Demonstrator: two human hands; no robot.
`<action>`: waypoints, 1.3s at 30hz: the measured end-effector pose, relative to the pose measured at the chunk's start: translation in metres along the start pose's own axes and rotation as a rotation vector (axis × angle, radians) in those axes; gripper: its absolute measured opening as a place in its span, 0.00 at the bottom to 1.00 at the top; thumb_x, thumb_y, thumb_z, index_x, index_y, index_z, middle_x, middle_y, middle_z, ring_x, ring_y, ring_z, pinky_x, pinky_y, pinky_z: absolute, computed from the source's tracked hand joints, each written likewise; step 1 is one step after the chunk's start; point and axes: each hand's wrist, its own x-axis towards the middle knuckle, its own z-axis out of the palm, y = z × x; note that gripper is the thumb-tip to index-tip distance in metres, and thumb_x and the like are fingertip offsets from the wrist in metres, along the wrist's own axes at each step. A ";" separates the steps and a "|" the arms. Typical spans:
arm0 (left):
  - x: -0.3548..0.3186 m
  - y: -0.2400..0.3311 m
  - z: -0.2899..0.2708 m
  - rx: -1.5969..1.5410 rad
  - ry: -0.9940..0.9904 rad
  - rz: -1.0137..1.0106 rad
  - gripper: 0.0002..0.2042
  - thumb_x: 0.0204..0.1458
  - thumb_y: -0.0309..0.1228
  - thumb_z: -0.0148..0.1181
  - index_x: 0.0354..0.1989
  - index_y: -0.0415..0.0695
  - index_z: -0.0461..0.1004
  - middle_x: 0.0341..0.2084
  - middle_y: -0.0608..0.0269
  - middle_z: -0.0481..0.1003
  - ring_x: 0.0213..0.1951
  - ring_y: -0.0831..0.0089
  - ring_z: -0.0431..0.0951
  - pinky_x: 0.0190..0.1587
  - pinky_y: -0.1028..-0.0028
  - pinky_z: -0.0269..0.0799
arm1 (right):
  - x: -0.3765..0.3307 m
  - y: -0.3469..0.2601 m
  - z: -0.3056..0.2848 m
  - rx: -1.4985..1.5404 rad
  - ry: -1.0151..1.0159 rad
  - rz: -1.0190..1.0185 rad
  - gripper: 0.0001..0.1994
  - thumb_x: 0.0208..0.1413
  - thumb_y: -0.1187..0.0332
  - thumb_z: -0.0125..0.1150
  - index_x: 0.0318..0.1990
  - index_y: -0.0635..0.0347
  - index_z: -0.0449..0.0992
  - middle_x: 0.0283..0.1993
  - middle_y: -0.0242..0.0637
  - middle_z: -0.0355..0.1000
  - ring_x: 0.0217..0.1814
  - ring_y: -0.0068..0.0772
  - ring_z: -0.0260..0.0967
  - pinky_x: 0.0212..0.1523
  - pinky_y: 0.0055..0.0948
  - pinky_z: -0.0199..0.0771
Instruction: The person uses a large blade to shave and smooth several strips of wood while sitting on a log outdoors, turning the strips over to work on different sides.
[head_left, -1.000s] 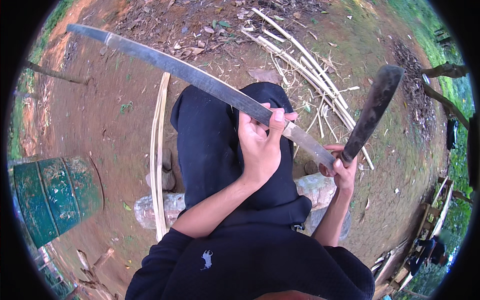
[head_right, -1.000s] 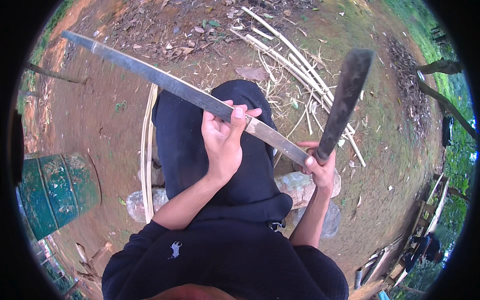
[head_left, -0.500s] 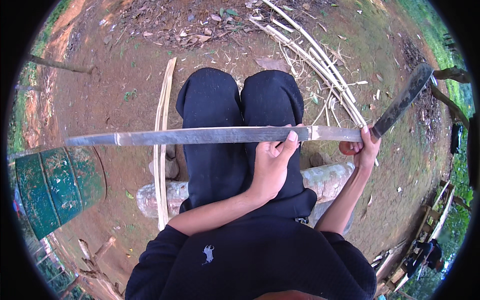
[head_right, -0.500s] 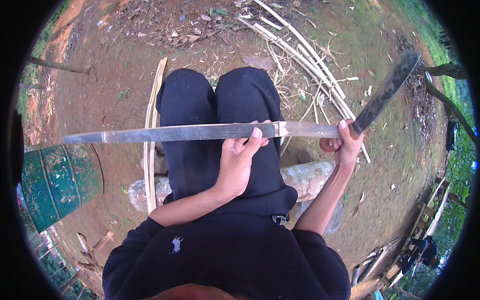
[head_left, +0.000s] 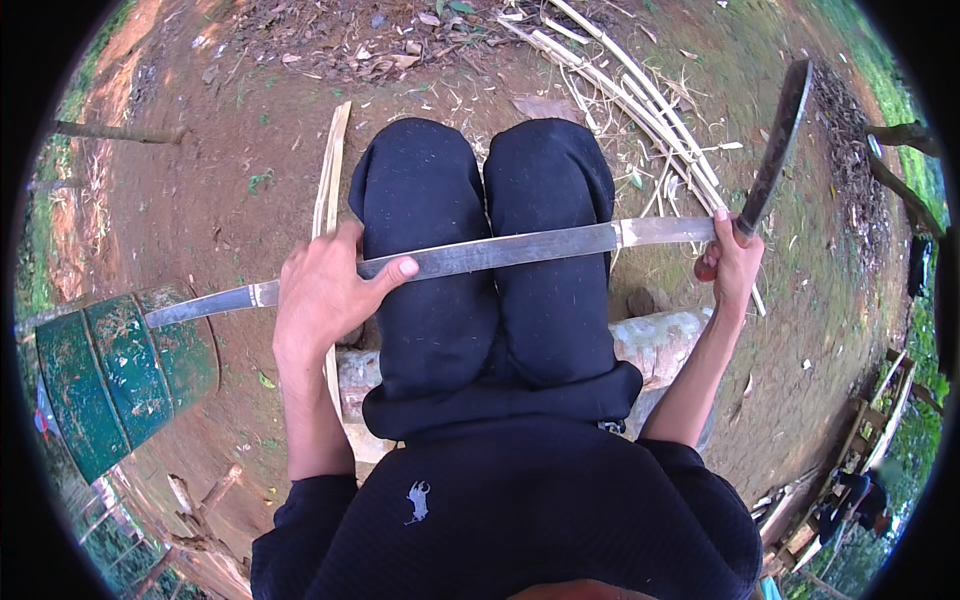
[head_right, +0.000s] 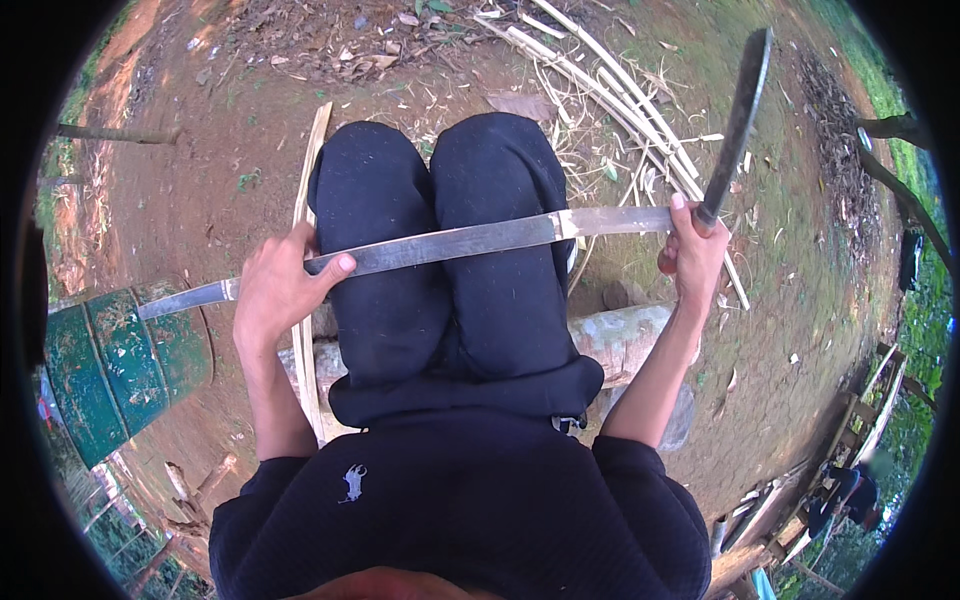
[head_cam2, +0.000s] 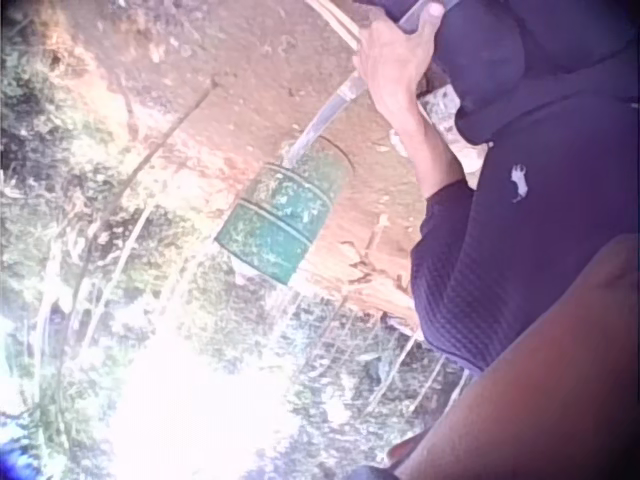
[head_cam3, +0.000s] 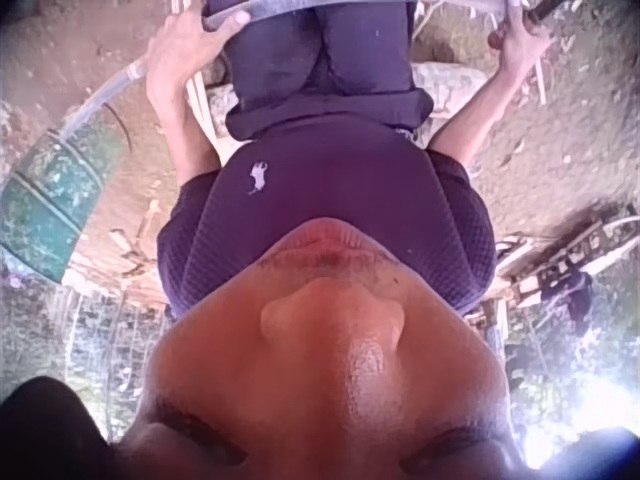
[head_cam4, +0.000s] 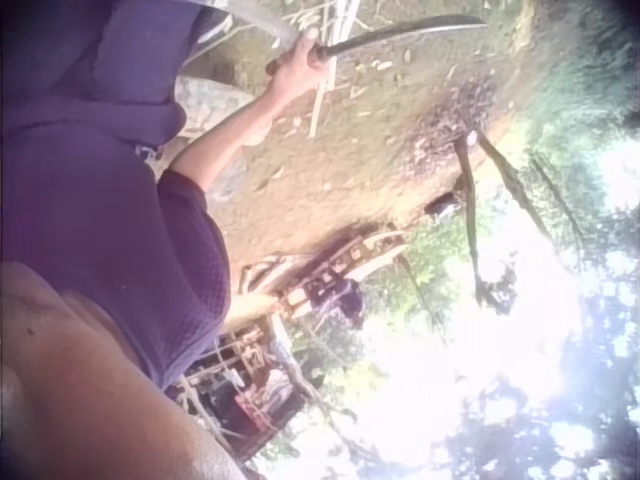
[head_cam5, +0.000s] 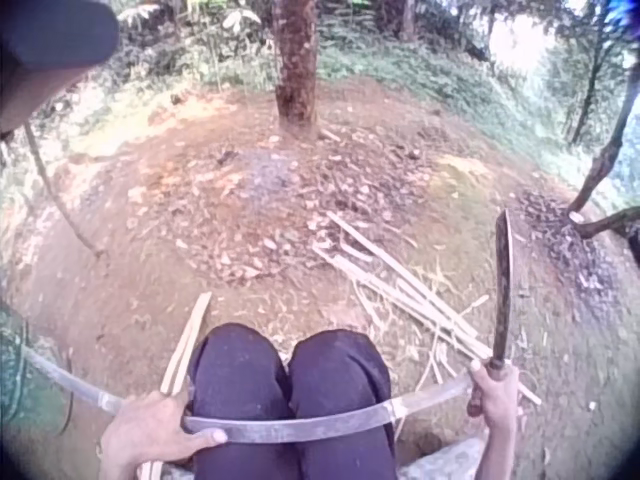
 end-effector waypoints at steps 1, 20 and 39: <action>0.002 0.001 -0.005 0.029 -0.123 -0.055 0.34 0.46 0.62 0.67 0.38 0.34 0.79 0.34 0.42 0.79 0.42 0.45 0.81 0.47 0.54 0.72 | -0.004 -0.006 0.007 -0.046 0.026 0.019 0.17 0.59 0.57 0.72 0.41 0.65 0.77 0.19 0.21 0.63 0.15 0.13 0.57 0.16 0.18 0.55; 0.022 0.062 0.042 -0.139 0.426 0.249 0.26 0.51 0.55 0.69 0.21 0.42 0.73 0.15 0.58 0.74 0.17 0.55 0.76 0.20 0.60 0.65 | -0.072 -0.003 0.073 -0.518 -0.085 -0.308 0.07 0.53 0.71 0.67 0.27 0.61 0.75 0.15 0.27 0.68 0.14 0.19 0.65 0.16 0.26 0.65; 0.023 0.062 0.065 0.170 0.582 0.428 0.24 0.54 0.56 0.64 0.19 0.50 0.68 0.10 0.70 0.69 0.13 0.71 0.72 0.20 0.72 0.64 | -0.018 0.031 0.050 -0.851 0.090 -0.079 0.09 0.53 0.67 0.64 0.26 0.63 0.76 0.16 0.40 0.73 0.18 0.30 0.73 0.27 0.40 0.76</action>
